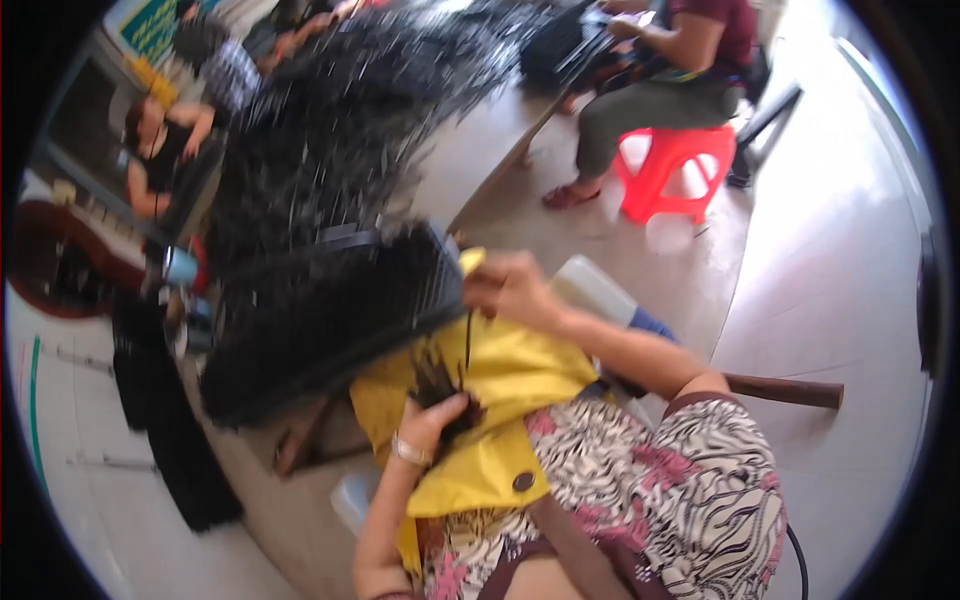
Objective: Assembling industrial-sized brushes by manually inserting black plastic spikes into a perforated base.
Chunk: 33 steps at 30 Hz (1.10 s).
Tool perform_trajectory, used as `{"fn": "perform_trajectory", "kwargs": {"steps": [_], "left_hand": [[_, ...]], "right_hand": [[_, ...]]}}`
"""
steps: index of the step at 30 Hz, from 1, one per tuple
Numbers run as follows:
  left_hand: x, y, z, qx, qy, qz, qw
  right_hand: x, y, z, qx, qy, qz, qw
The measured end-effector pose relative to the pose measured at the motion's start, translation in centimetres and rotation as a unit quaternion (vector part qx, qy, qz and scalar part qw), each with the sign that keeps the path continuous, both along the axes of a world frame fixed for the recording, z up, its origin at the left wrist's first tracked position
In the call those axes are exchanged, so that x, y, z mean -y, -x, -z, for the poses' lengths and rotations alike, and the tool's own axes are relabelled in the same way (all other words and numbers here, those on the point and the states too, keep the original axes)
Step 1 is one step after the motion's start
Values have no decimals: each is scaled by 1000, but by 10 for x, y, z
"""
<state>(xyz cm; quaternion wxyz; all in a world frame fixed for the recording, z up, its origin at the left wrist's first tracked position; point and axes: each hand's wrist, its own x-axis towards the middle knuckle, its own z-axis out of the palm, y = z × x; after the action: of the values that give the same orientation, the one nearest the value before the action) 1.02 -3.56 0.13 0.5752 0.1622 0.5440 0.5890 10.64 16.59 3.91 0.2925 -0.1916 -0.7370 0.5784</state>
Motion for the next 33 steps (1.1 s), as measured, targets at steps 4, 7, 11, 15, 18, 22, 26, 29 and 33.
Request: {"fn": "perform_trajectory", "kwargs": {"steps": [4, 7, 11, 15, 18, 22, 26, 29, 33], "left_hand": [[-7, 2, 2, 32, -34, -28, 999], [-11, 5, 4, 63, -44, -44, 996], [-5, 7, 14, 91, -67, -73, 991], [-1, 6, 12, 126, -53, -89, 987], [-1, 4, 12, 129, -53, -93, 986], [-1, 3, 13, 118, -60, -102, 986], [-2, 3, 14, 131, -74, -102, 983], [-2, 2, 8, 95, -75, -108, 987], [-2, 2, 5, 72, -66, -127, 987]], "right_hand": [[-22, 8, -16, -102, -28, 106, 989], [-33, 24, -15, -104, -83, 155, 979], [-32, 41, -9, -148, -229, 153, 950], [-25, 51, -5, -147, -319, 137, 926], [-27, 56, 3, -150, -382, 128, 903], [-23, 63, 5, -148, -391, 96, 903], [-31, 67, 14, -133, -503, -27, 853], [-21, 69, 6, 63, -518, -45, 852], [-21, 74, 9, 82, -549, -5, 832]]}}
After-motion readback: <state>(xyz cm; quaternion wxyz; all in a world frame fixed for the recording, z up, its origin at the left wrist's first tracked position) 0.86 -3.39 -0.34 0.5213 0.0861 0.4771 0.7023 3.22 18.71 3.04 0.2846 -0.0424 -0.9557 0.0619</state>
